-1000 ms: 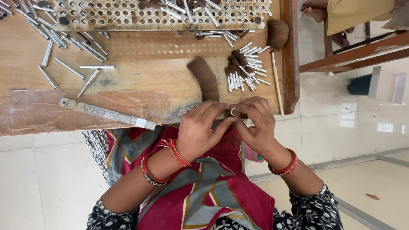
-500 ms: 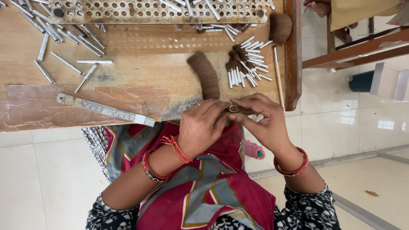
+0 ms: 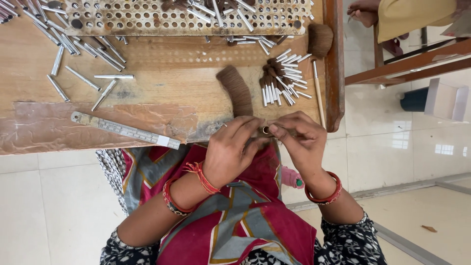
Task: The person manually inserts brown bristles into metal tubes to assemble small metal brushes.
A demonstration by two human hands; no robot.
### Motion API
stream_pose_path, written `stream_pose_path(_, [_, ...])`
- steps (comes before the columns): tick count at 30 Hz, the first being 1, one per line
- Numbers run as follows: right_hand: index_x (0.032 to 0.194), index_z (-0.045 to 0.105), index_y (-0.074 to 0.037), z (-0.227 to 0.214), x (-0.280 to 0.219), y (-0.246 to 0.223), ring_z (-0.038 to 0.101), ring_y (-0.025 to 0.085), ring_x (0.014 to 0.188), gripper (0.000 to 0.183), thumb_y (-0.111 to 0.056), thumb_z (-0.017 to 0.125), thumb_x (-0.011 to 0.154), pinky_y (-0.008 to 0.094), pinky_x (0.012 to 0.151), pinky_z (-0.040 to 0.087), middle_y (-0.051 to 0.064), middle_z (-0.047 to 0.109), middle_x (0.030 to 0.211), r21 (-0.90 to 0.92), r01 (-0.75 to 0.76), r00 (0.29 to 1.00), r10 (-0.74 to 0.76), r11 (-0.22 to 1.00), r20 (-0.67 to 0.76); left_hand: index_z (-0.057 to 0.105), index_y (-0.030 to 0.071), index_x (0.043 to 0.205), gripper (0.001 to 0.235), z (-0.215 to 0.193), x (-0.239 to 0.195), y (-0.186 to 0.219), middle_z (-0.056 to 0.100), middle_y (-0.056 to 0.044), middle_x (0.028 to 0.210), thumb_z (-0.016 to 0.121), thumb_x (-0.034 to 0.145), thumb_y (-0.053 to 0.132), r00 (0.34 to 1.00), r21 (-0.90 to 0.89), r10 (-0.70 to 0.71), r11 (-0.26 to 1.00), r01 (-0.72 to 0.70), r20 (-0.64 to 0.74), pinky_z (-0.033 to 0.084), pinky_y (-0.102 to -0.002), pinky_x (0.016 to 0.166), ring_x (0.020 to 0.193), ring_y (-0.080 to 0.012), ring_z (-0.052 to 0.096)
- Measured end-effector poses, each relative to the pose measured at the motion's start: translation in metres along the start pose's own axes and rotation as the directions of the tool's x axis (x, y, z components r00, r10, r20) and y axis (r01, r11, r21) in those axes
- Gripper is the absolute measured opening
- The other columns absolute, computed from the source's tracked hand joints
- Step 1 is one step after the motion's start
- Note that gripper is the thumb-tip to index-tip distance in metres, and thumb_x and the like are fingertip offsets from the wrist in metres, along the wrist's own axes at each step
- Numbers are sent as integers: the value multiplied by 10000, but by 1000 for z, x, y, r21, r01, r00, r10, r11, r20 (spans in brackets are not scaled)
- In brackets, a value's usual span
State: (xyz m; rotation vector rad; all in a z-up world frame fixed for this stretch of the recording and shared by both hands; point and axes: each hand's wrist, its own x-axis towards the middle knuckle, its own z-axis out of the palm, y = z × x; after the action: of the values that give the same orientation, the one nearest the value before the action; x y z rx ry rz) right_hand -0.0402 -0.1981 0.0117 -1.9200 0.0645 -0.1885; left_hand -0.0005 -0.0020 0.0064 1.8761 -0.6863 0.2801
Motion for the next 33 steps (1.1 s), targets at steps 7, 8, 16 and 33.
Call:
stream_pose_path(7, [1067, 741, 52, 1, -39, -11, 710, 219, 1022, 112, -17, 741, 978, 323, 912, 584, 166, 737, 1088, 181, 158, 986, -146, 971, -77, 692, -13, 1158, 313, 7, -37, -7, 719, -102, 998, 774, 940, 195, 861, -610, -358, 608, 508, 360, 574, -271, 673, 780, -133, 679])
stream_pose_path(8, [1074, 737, 51, 4, -44, -9, 726, 238, 1064, 120, -28, 736, 984, 347, 953, 596, 184, 739, 1116, 219, 160, 986, -149, 962, -69, 694, -29, 1158, 291, 6, -38, -9, 738, -102, 1009, 741, 974, 190, 798, -698, -347, 389, 600, 492, 589, -266, 718, 834, -130, 697])
stream_pose_path(16, [1072, 738, 34, 13, -61, -5, 760, 262, 1082, 121, -60, 729, 996, 364, 971, 625, 207, 752, 1126, 219, 194, 981, -186, 956, -57, 700, -61, 1104, 210, -8, -38, -7, 767, -149, 1012, 687, 1017, 130, 662, -692, -224, -91, 717, 715, 645, -300, 830, 920, -181, 759])
stream_pose_path(33, [1121, 747, 26, -2, -35, -30, 765, 217, 934, 283, 34, 764, 839, 309, 823, 595, 150, 782, 1054, -196, 192, 955, -137, 962, 263, 703, -16, 1008, 135, -25, -35, -8, 725, -25, 852, 700, 987, 117, 703, -593, -416, 379, 711, 577, 588, -195, 621, 715, -44, 672])
